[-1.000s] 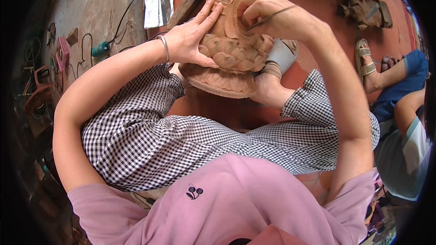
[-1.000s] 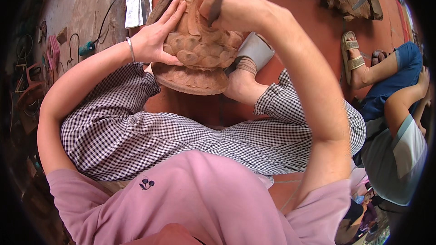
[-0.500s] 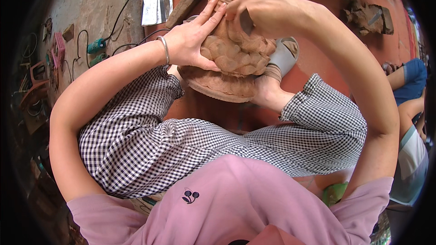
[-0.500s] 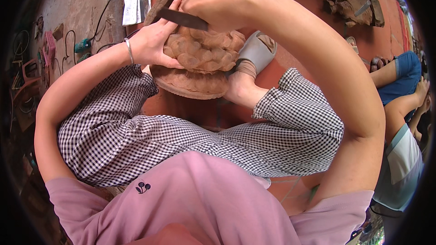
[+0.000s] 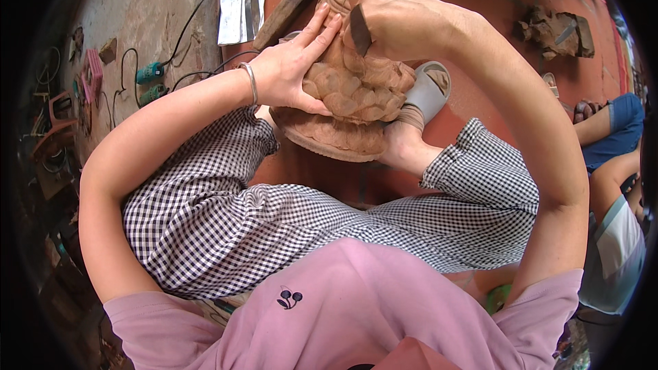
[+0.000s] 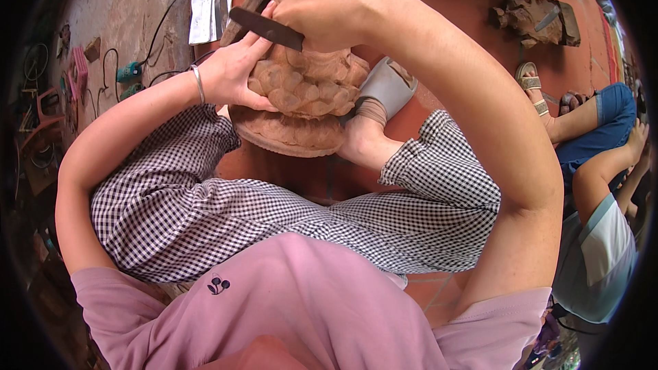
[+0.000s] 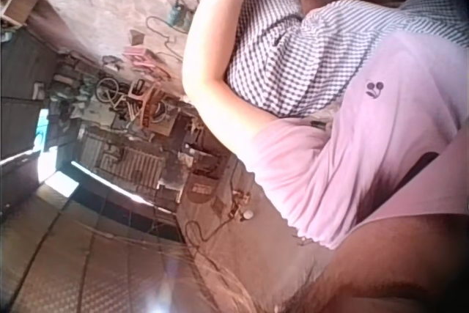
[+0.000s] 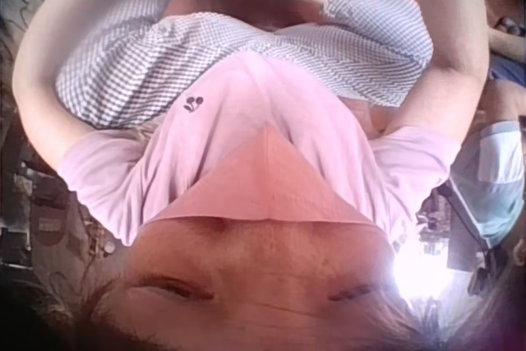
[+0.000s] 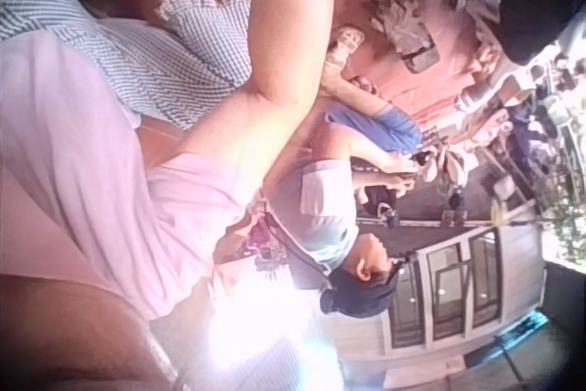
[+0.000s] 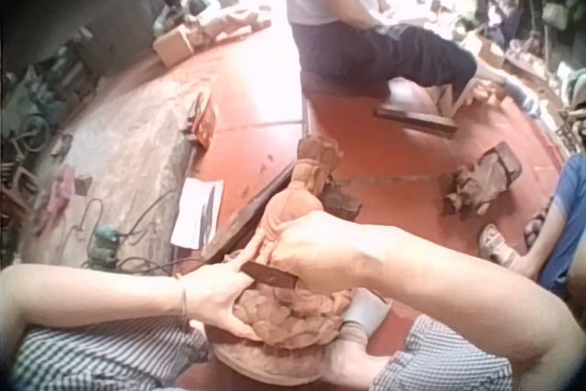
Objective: The person carves a wooden sculpture using a chisel, focusing on refining the details of the figure's back and base. They hold the sculpture with one hand and use the chisel with the other to shape and smooth the surface.
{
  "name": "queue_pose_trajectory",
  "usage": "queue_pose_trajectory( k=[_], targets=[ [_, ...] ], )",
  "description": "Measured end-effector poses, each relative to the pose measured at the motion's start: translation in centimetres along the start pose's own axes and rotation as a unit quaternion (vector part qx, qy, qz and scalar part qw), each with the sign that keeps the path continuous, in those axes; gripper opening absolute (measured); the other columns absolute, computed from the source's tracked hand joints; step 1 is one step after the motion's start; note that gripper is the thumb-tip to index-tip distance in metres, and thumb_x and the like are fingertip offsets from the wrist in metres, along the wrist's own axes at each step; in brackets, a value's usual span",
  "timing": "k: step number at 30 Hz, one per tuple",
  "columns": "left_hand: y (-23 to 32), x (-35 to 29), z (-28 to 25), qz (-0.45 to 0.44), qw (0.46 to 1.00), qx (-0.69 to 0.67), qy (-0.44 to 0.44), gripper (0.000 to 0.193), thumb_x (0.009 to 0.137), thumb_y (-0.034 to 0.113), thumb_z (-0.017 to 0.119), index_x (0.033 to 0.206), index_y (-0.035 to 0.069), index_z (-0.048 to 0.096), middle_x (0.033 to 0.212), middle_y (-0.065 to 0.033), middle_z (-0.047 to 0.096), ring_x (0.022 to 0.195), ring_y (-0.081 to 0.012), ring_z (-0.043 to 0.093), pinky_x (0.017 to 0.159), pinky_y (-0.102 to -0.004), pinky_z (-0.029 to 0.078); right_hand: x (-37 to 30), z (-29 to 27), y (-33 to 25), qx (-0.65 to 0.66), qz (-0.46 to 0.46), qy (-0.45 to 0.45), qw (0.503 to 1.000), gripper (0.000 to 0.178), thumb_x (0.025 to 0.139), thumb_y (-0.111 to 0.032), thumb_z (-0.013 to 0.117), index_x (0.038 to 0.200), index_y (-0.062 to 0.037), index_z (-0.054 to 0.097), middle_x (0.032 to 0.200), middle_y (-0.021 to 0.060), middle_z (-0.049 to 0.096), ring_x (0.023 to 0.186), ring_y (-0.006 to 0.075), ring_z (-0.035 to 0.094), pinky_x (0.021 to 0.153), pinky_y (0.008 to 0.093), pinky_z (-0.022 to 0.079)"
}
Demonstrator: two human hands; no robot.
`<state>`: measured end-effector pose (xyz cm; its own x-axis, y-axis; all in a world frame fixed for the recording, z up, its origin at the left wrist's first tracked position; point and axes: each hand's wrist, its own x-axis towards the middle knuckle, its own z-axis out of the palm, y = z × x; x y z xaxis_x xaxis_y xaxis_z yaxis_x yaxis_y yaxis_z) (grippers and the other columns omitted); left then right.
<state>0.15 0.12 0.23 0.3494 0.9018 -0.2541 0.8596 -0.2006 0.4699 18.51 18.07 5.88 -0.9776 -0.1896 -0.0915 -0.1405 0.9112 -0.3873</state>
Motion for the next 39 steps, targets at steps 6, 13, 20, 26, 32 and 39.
queue_pose_trajectory(
  k=[6,13,20,26,32,39],
  targets=[
    [0.4,0.3,-0.4,-0.027,0.999,-0.025,-0.024,0.141,0.065,0.062,0.084,0.162,0.007,-0.003,0.166,-0.0271,-0.007,0.137,-0.048,0.045,0.106,-0.0459,0.05,-0.9,2.4,1.7,0.041,-0.112,0.12,0.986,0.02,0.072,-0.004,0.071,0.091,-0.0019,0.07,0.081,0.0152,0.07,0.081,0.0364,0.069,0.072,0.0426,0.056],
    [0.0,0.0,0.2,-0.007,1.0,-0.008,0.007,0.14,0.066,0.061,0.084,0.162,0.007,-0.003,0.167,-0.0264,-0.006,0.136,-0.0478,0.046,0.105,-0.0454,0.051,-1.9,2.9,1.6,0.03,-0.099,0.12,0.987,0.013,0.063,-0.004,0.074,0.075,-0.0025,0.071,0.096,0.0035,0.073,0.097,0.0266,0.065,0.077,0.0378,0.057],
    [-0.1,0.2,0.2,-0.005,1.0,0.004,0.0,0.141,0.066,0.06,0.084,0.162,0.008,-0.003,0.167,-0.0263,-0.007,0.135,-0.0483,0.048,0.104,-0.0459,0.051,-0.6,2.0,1.3,0.044,-0.036,0.051,0.997,0.011,0.065,-0.006,0.073,0.075,-0.0018,0.07,0.086,0.0056,0.072,0.091,0.028,0.065,0.077,0.0386,0.056],
    [0.2,0.2,-0.2,-0.016,1.0,0.0,-0.008,0.142,0.065,0.06,0.085,0.162,0.008,-0.004,0.167,-0.0263,-0.007,0.134,-0.0484,0.048,0.104,-0.0466,0.051,-1.0,2.1,0.9,0.04,-0.036,0.089,0.995,0.01,0.068,-0.004,0.071,0.078,-0.0024,0.07,0.084,0.0088,0.069,0.093,0.0297,0.064,0.08,0.0393,0.054],
    [0.2,0.0,0.1,-0.014,1.0,-0.002,-0.001,0.143,0.065,0.061,0.085,0.162,0.008,-0.005,0.167,-0.0267,-0.007,0.135,-0.0485,0.047,0.104,-0.0468,0.051,-1.6,2.2,0.9,0.046,-0.053,0.092,0.993,0.012,0.071,-0.009,0.072,0.082,-0.0041,0.074,0.088,0.0081,0.07,0.095,0.0282,0.064,0.084,0.0377,0.055],
    [0.1,0.0,0.3,-0.006,1.0,-0.002,0.003,0.141,0.066,0.065,0.082,0.162,0.008,-0.005,0.166,-0.0272,-0.007,0.136,-0.0484,0.046,0.104,-0.0461,0.051,-0.8,1.0,0.4,0.051,0.036,0.007,0.998,0.013,0.07,-0.009,0.072,0.08,-0.001,0.071,0.088,0.0076,0.07,0.095,0.0277,0.064,0.08,0.0389,0.055]
  ],
)
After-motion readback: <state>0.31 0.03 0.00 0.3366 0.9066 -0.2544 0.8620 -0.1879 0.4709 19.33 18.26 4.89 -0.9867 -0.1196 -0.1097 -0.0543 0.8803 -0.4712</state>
